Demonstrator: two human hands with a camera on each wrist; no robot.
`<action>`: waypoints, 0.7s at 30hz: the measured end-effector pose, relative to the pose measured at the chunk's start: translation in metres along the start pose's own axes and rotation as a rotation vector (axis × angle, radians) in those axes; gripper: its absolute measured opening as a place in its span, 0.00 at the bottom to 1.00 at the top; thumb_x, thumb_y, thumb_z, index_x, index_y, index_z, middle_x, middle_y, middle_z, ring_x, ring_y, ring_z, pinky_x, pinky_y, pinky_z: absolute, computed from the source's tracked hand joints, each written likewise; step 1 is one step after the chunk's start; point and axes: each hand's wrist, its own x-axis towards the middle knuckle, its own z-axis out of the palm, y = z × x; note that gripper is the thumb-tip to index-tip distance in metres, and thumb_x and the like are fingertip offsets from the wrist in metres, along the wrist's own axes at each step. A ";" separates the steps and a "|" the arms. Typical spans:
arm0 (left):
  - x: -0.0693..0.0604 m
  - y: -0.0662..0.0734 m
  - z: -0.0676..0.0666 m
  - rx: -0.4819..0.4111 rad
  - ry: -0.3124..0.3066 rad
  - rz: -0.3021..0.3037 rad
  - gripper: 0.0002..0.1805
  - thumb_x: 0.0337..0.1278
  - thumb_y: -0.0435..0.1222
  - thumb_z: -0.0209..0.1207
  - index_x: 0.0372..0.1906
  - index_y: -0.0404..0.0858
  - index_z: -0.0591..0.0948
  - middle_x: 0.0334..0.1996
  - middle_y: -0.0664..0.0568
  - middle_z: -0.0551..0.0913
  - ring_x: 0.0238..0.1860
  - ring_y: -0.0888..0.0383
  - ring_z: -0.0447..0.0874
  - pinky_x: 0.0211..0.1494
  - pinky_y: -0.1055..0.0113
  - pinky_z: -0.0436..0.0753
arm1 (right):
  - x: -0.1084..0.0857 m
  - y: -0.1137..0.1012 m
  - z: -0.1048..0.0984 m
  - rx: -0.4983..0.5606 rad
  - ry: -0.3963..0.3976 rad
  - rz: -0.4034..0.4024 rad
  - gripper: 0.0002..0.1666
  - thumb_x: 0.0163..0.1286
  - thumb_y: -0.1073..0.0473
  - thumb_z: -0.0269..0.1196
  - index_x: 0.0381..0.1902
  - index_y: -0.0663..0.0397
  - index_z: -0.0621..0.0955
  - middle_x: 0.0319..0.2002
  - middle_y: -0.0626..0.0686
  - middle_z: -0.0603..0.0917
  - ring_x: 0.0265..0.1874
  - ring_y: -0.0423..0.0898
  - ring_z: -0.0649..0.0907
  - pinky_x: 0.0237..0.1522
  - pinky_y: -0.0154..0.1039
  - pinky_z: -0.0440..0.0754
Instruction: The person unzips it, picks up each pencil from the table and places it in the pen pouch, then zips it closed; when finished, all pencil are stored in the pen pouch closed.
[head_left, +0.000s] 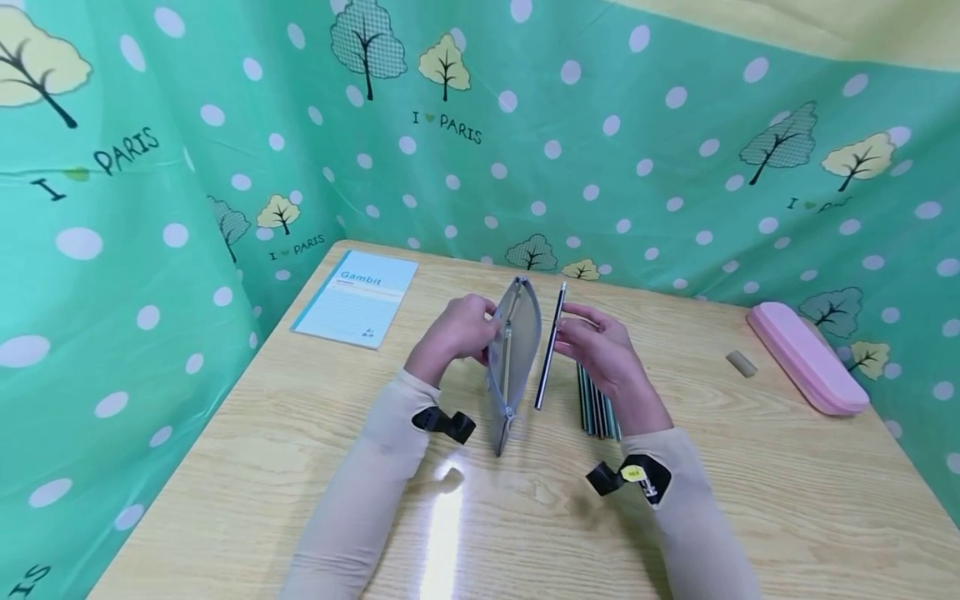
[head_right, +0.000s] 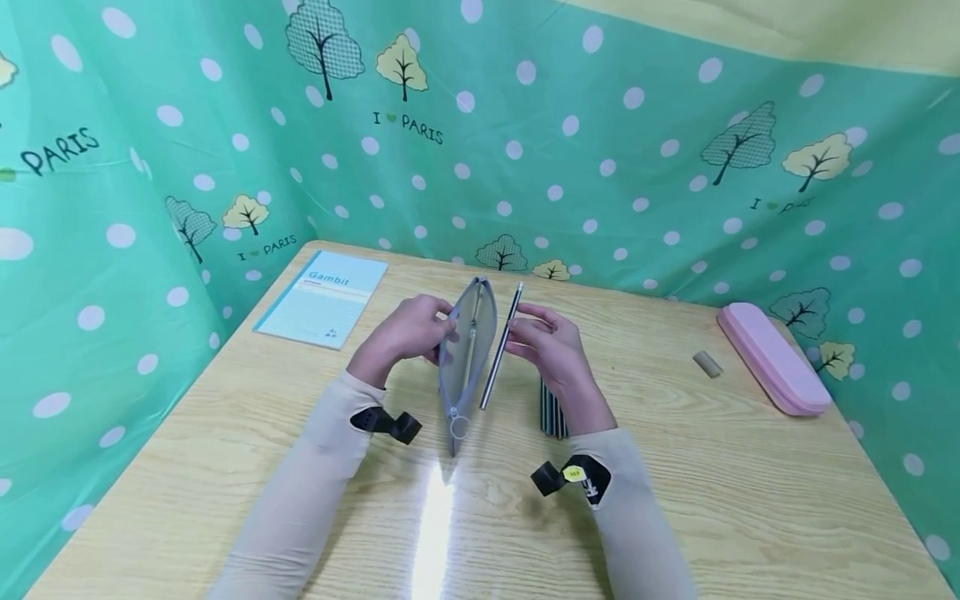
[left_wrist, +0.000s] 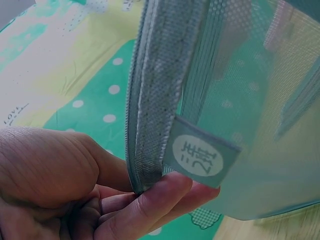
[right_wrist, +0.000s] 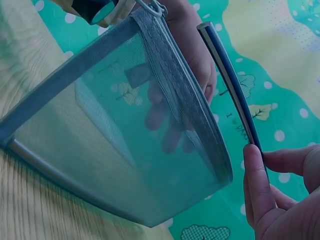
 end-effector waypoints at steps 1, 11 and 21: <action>0.000 0.000 0.000 -0.001 -0.001 0.000 0.18 0.79 0.32 0.50 0.64 0.27 0.78 0.44 0.36 0.85 0.29 0.50 0.91 0.37 0.61 0.93 | 0.000 0.000 0.002 0.007 0.002 -0.002 0.26 0.76 0.72 0.55 0.70 0.71 0.67 0.32 0.45 0.86 0.34 0.38 0.86 0.42 0.29 0.89; 0.000 -0.001 0.002 -0.004 0.005 -0.001 0.18 0.77 0.30 0.50 0.63 0.26 0.78 0.46 0.35 0.85 0.29 0.48 0.91 0.33 0.64 0.92 | 0.007 0.000 0.025 0.046 0.025 -0.007 0.26 0.75 0.72 0.58 0.69 0.68 0.69 0.35 0.49 0.87 0.33 0.40 0.88 0.42 0.32 0.90; 0.002 0.001 0.001 0.000 0.005 0.003 0.19 0.77 0.30 0.50 0.64 0.27 0.78 0.44 0.36 0.85 0.27 0.50 0.90 0.32 0.63 0.92 | 0.010 -0.006 0.031 0.010 0.065 0.002 0.26 0.76 0.70 0.59 0.69 0.63 0.70 0.42 0.53 0.85 0.34 0.41 0.87 0.41 0.31 0.90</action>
